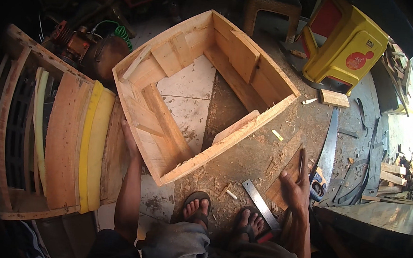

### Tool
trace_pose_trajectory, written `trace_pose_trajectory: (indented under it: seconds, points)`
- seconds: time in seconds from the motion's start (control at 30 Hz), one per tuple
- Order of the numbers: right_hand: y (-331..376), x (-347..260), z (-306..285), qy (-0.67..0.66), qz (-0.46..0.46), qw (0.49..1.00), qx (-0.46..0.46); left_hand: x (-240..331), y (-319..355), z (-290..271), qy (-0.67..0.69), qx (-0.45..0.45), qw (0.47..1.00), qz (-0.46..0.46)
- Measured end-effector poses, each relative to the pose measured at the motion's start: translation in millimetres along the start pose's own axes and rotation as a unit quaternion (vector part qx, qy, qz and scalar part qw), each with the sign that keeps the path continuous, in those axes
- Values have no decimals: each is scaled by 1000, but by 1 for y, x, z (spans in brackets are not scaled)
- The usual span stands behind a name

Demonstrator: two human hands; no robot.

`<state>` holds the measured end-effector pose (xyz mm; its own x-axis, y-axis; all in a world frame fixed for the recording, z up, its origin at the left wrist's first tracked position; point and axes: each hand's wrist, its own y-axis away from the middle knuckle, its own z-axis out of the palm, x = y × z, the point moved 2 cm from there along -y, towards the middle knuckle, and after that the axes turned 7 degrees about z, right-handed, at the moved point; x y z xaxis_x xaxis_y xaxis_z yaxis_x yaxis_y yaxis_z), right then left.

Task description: The person assembles a wooden box by hammering nails into pre-drilled holes, fitting wooden slats into place, and securing the structure. They use a hammer and a metal square to align and fasten the pieces.

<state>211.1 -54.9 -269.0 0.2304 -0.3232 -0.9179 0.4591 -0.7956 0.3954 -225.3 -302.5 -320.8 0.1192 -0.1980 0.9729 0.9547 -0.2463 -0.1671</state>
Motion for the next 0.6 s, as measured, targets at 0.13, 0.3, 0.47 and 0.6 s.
trace_pose_trajectory:
  seconds: [0.13, 0.3, 0.47, 0.6]
  points:
    - [0, -54, 38, 76, -67, 993, -66, 64, 43, 16, -257, -12, 955, 151]
    - [6, -129, 142, 84, 46, 964, -247, 150, 110, 73, -77, -326, 862, 380]
    - [3, -148, 194, 173, 93, 920, -338, 156, 88, 55, -195, -332, 903, 192]
    - [-17, -142, 205, 470, -313, 780, -272, 119, 77, 41, -56, -171, 983, 18]
